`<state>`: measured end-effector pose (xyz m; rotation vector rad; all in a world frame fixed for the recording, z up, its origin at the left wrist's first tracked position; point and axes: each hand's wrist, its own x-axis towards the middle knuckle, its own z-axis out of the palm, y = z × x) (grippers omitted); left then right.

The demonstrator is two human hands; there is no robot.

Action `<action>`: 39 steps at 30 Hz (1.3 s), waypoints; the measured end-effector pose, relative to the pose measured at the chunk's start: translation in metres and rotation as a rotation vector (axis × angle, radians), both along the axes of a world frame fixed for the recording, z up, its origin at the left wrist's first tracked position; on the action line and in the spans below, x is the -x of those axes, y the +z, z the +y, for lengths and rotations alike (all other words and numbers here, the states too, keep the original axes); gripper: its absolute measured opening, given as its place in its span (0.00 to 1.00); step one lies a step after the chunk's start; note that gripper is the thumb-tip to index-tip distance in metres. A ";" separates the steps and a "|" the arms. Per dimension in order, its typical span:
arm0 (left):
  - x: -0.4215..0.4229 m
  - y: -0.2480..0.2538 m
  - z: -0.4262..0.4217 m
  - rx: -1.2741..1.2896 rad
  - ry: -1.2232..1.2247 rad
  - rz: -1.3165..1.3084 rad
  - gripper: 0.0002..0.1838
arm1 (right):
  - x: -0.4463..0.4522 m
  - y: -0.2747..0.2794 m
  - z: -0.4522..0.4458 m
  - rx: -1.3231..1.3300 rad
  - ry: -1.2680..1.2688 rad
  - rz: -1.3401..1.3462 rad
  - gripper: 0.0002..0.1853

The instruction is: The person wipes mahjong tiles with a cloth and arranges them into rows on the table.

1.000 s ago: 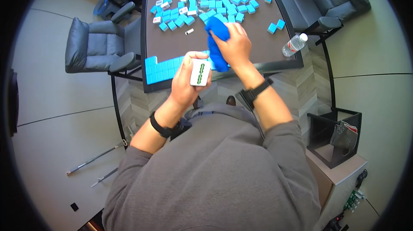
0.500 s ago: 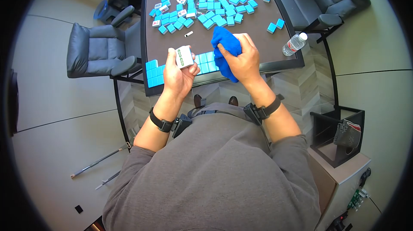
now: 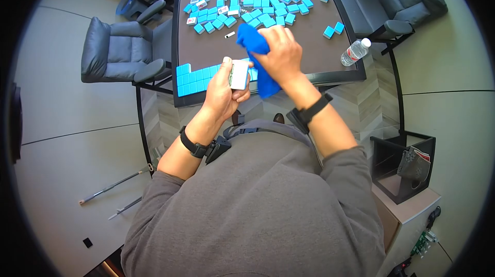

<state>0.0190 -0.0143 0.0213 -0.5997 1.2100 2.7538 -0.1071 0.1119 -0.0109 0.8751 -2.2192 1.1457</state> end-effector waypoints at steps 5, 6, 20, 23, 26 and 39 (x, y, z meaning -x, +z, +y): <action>-0.002 0.012 -0.013 -0.013 0.170 -0.001 0.25 | -0.006 0.003 0.013 0.076 -0.025 -0.042 0.16; -0.002 -0.004 -0.022 -0.080 0.168 0.041 0.24 | -0.011 0.010 0.016 0.126 -0.016 -0.073 0.16; -0.024 -0.011 -0.017 -0.046 -0.124 0.205 0.18 | -0.009 -0.006 -0.004 0.048 -0.090 -0.123 0.18; -0.025 -0.004 -0.020 0.035 0.079 0.145 0.17 | -0.010 -0.003 0.013 0.060 -0.072 -0.117 0.18; -0.027 -0.020 -0.042 -0.143 0.092 0.102 0.19 | -0.013 -0.004 0.020 0.195 -0.012 -0.351 0.18; -0.017 -0.023 -0.031 -0.021 0.249 -0.062 0.21 | -0.056 0.027 0.005 0.104 0.162 -0.123 0.20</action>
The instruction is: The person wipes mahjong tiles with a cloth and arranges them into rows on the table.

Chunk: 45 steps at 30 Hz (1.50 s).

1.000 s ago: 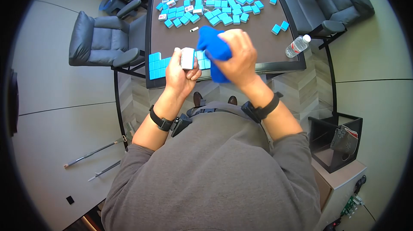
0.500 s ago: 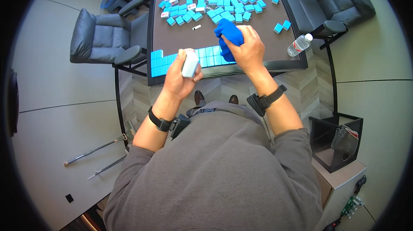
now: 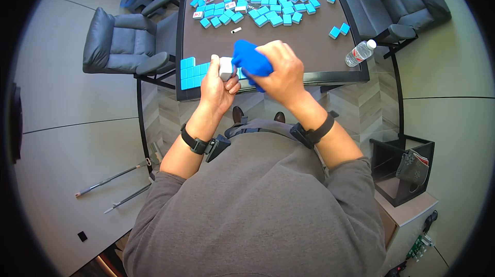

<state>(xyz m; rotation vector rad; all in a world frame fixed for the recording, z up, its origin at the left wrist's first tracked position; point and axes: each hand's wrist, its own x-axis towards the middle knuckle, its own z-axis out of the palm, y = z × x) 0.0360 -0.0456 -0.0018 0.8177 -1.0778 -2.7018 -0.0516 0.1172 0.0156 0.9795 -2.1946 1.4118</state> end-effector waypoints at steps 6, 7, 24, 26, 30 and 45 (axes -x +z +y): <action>0.014 0.029 0.035 0.064 0.186 -0.132 0.16 | -0.019 0.010 -0.020 -0.032 0.018 0.285 0.20; 0.011 0.029 0.037 0.112 0.154 -0.121 0.15 | -0.013 0.004 -0.020 0.003 0.006 0.271 0.19; 0.006 -0.012 0.003 0.656 0.078 0.112 0.13 | 0.000 0.013 -0.012 -0.059 0.014 0.101 0.20; 0.019 -0.033 0.010 1.030 0.221 0.326 0.14 | -0.009 0.014 -0.017 -0.064 0.016 0.122 0.20; 0.001 -0.015 0.010 0.618 -0.120 0.178 0.15 | 0.012 -0.011 -0.022 -0.078 -0.085 -0.015 0.18; 0.014 -0.003 -0.010 -0.111 -0.021 0.108 0.22 | 0.030 -0.045 0.011 0.003 -0.126 -0.272 0.17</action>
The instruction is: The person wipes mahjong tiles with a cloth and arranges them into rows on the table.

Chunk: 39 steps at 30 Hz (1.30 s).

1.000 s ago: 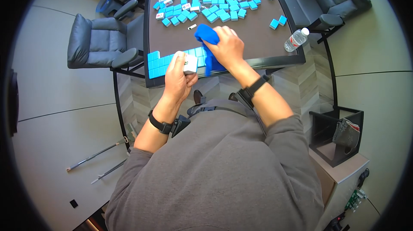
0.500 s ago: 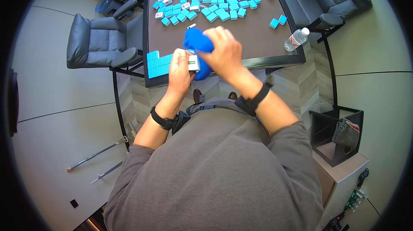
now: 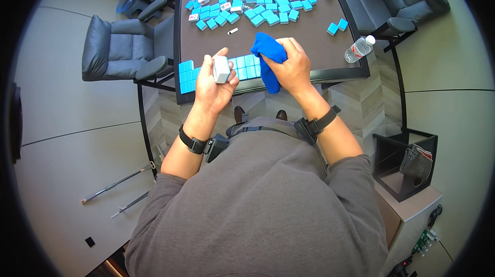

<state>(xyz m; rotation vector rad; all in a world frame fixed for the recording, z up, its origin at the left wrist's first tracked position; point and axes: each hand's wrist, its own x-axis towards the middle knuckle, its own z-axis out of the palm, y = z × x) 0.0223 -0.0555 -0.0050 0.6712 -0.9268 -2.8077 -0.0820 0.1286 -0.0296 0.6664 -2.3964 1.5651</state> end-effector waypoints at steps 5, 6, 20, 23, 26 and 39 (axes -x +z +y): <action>0.005 -0.017 -0.003 -0.050 -0.073 0.059 0.20 | -0.005 0.005 0.002 0.015 0.043 0.025 0.17; 0.007 -0.015 -0.002 -0.048 -0.072 0.037 0.19 | -0.005 0.008 0.003 0.001 0.056 0.065 0.16; 0.021 0.025 0.042 0.049 0.181 -0.177 0.11 | -0.040 0.054 -0.019 0.006 0.197 0.497 0.22; 0.001 0.014 0.037 0.105 -0.137 0.059 0.11 | -0.010 0.030 -0.018 0.002 -0.008 0.438 0.19; -0.003 0.036 0.050 0.142 -0.198 0.133 0.14 | 0.023 -0.003 -0.012 -0.169 -0.149 0.264 0.16; 0.014 0.030 0.044 0.039 0.113 -0.124 0.16 | -0.040 0.058 -0.004 0.037 0.143 0.542 0.20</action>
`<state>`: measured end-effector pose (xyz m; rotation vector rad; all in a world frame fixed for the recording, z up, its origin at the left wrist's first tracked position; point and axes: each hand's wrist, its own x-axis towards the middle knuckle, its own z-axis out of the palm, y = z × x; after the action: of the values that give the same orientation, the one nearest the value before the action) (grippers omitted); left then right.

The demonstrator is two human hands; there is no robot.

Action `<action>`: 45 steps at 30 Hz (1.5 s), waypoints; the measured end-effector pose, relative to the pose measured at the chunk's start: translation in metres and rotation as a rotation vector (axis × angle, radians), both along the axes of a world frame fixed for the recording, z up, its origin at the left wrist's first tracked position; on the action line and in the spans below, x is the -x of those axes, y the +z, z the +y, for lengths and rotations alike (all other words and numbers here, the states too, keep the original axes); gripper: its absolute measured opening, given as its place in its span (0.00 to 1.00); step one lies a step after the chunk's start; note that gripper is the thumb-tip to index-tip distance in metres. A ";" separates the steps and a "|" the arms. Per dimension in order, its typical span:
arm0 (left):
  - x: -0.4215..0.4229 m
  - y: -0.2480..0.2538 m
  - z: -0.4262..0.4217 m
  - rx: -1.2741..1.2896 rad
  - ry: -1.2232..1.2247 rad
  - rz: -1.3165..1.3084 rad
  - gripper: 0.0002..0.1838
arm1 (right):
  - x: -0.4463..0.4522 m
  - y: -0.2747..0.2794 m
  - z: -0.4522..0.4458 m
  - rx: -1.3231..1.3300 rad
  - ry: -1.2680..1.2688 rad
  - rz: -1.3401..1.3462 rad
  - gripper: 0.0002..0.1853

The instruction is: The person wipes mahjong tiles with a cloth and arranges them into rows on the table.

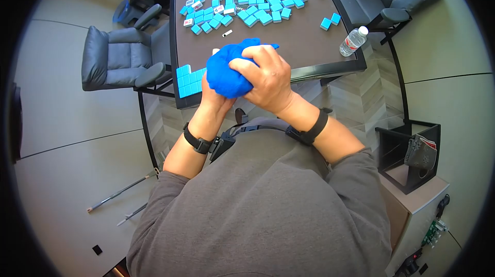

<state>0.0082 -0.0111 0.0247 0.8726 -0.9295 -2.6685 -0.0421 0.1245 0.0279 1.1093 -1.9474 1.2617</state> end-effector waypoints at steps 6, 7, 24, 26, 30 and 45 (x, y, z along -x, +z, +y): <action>-0.030 -0.010 0.008 0.362 -0.530 0.388 0.18 | 0.055 -0.067 0.000 -0.149 -0.307 -0.276 0.19; -0.028 -0.010 0.004 0.343 -0.509 0.416 0.18 | 0.064 -0.069 0.002 -0.110 -0.323 -0.290 0.19; -0.007 -0.018 -0.020 0.034 -0.118 0.109 0.23 | 0.034 -0.033 0.024 0.053 -0.136 -0.460 0.15; -0.009 -0.035 -0.029 0.016 -0.160 0.188 0.21 | 0.026 -0.023 0.018 0.025 -0.073 -0.328 0.19; 0.002 -0.029 -0.005 0.151 0.086 0.074 0.18 | 0.000 0.002 0.000 -0.040 0.038 -0.050 0.21; -0.007 -0.024 -0.022 0.045 -0.073 0.271 0.10 | 0.037 -0.013 -0.006 -0.024 -0.161 -0.130 0.21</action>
<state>0.0153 -0.0333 0.0002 0.4593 -0.9661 -2.7238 -0.0796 0.1188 0.0153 0.8815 -2.1070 1.2534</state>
